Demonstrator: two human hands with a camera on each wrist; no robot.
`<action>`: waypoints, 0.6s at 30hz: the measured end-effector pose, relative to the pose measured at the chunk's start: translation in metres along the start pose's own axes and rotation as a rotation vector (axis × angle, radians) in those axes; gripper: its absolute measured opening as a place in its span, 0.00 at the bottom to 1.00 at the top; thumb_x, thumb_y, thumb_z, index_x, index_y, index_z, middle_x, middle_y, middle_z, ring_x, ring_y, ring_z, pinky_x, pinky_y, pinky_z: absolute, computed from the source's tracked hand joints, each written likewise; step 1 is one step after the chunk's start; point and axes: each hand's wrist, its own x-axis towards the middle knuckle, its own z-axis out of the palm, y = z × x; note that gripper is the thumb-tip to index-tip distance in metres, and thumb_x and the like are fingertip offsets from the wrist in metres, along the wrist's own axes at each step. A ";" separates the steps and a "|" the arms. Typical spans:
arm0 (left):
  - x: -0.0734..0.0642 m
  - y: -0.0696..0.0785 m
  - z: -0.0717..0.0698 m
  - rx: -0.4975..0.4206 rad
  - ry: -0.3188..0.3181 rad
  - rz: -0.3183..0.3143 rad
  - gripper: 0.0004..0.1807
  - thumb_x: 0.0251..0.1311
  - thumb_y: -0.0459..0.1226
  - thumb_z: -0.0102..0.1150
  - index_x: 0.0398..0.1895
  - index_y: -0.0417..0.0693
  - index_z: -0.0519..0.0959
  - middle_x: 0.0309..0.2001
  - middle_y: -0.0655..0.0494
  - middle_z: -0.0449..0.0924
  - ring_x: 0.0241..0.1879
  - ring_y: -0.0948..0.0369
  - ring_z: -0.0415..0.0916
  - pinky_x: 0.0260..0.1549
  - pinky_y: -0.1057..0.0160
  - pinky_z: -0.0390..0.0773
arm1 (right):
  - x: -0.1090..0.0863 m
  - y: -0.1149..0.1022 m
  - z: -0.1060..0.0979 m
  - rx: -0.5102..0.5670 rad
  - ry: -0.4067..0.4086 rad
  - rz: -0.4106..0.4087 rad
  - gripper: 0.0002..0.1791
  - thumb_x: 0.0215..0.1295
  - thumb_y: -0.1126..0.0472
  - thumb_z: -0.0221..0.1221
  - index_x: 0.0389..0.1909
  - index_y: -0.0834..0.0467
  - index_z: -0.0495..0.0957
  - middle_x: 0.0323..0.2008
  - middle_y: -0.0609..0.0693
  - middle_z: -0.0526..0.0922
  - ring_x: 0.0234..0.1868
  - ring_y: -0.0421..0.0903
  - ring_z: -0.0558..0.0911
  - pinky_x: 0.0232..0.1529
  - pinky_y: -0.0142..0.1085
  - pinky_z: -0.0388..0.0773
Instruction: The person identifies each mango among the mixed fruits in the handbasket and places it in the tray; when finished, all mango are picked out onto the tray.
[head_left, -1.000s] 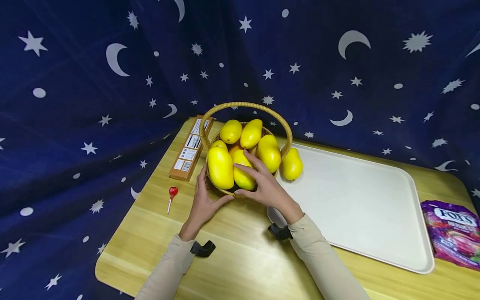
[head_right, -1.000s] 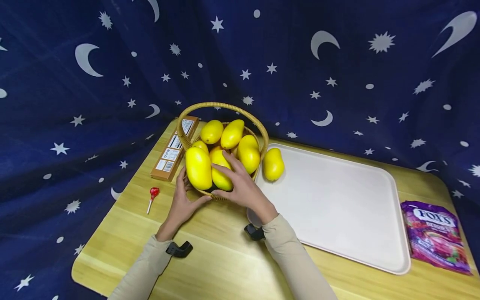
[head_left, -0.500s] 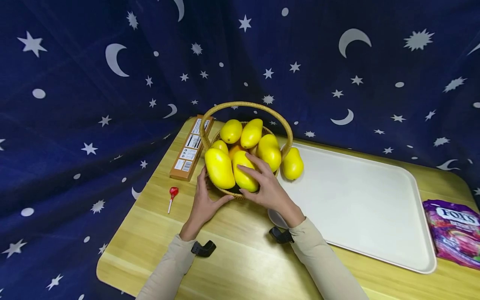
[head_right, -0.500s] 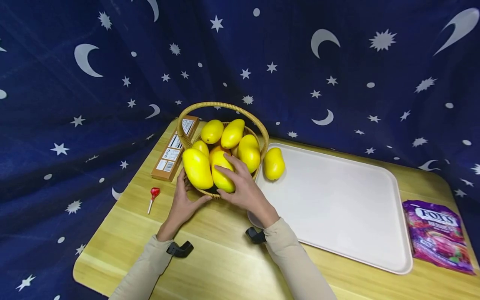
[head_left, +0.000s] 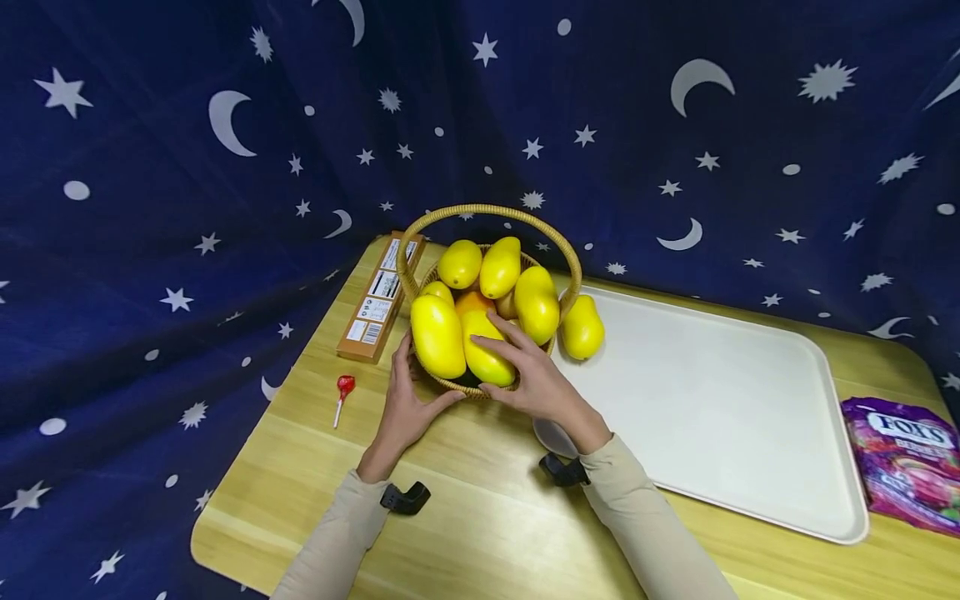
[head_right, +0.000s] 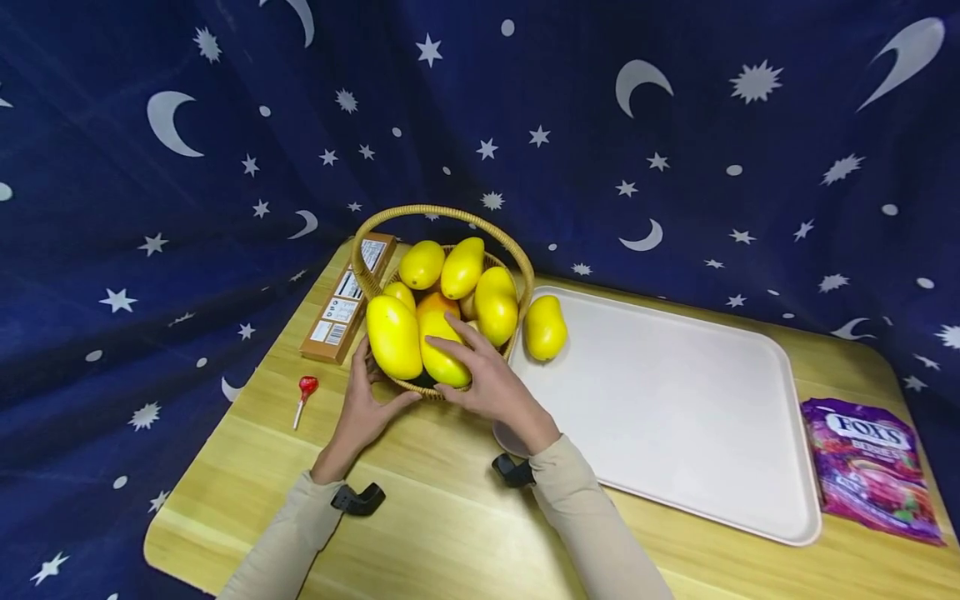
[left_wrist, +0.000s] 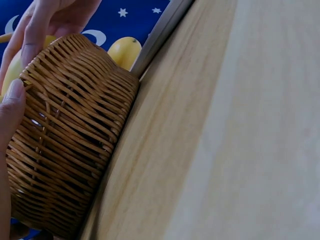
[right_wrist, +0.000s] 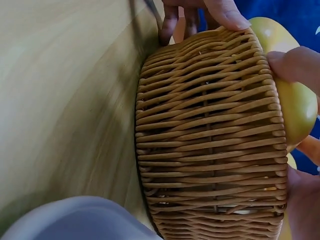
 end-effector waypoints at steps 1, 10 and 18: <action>0.000 0.000 0.000 -0.001 0.001 0.003 0.66 0.45 0.41 0.79 0.79 0.62 0.38 0.74 0.50 0.51 0.65 0.51 0.64 0.54 0.46 0.72 | 0.000 0.000 0.000 0.001 0.001 0.000 0.35 0.55 0.56 0.71 0.66 0.52 0.72 0.74 0.58 0.58 0.73 0.57 0.60 0.66 0.54 0.67; -0.001 -0.001 0.002 0.028 0.004 -0.001 0.67 0.44 0.44 0.79 0.79 0.62 0.37 0.72 0.48 0.55 0.62 0.52 0.66 0.52 0.49 0.73 | -0.013 -0.001 -0.007 -0.050 0.135 -0.088 0.36 0.48 0.58 0.74 0.62 0.51 0.75 0.71 0.59 0.64 0.69 0.58 0.65 0.64 0.58 0.66; -0.002 0.000 0.001 0.019 0.013 -0.010 0.67 0.44 0.42 0.80 0.79 0.62 0.38 0.70 0.46 0.56 0.61 0.50 0.67 0.52 0.49 0.73 | -0.027 -0.008 -0.018 -0.039 0.190 -0.067 0.34 0.49 0.55 0.72 0.61 0.49 0.77 0.71 0.57 0.64 0.70 0.56 0.65 0.65 0.58 0.65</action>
